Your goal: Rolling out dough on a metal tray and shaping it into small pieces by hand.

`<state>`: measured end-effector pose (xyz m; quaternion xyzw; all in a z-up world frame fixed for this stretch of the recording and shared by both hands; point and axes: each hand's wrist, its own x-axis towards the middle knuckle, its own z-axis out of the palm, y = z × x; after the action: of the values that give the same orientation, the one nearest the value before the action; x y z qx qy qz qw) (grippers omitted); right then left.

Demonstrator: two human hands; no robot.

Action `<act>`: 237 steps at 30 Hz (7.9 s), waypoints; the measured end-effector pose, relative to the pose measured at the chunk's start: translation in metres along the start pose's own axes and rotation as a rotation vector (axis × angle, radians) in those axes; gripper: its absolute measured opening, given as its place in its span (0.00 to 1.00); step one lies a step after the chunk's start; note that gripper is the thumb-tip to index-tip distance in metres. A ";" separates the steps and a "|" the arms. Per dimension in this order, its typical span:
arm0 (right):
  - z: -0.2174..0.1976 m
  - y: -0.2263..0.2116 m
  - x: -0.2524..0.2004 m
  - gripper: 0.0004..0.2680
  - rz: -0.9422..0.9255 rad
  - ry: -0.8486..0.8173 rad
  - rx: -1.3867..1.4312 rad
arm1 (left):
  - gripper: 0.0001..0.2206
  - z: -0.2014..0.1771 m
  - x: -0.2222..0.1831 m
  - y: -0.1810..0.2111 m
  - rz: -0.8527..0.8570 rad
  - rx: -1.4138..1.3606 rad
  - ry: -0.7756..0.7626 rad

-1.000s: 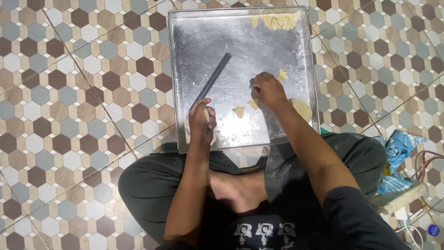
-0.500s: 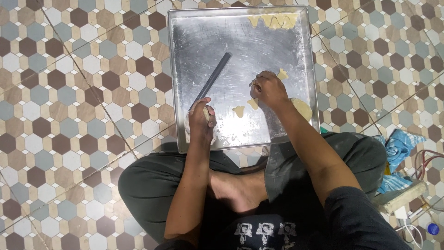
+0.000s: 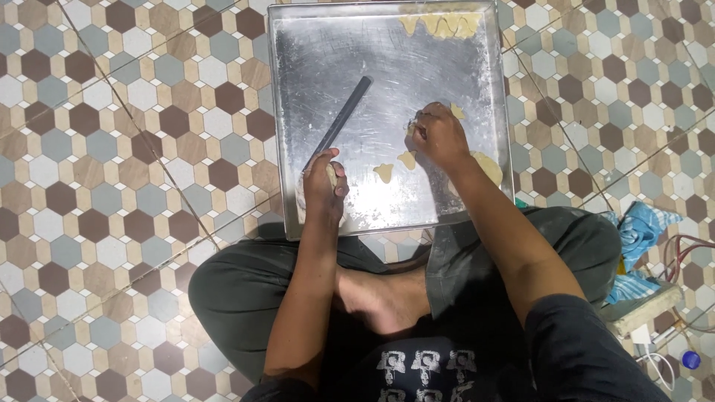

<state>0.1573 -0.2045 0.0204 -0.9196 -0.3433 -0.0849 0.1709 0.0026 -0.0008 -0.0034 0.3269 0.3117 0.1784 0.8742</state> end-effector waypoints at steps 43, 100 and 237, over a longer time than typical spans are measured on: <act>-0.008 -0.095 -0.114 0.22 -0.307 0.503 0.333 | 0.10 0.040 -0.113 -0.045 0.321 0.406 -0.517; 0.021 -0.066 -0.115 0.19 0.056 0.503 0.531 | 0.38 0.030 -0.080 -0.086 -0.610 0.212 -0.631; -0.018 -0.105 -0.123 0.23 0.223 0.124 0.503 | 0.18 -0.013 -0.002 -0.117 -0.331 -0.025 0.069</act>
<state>-0.0050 -0.2115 0.0298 -0.8735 -0.2394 -0.0336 0.4227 0.0054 -0.0805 -0.0901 0.2537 0.3890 0.0471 0.8844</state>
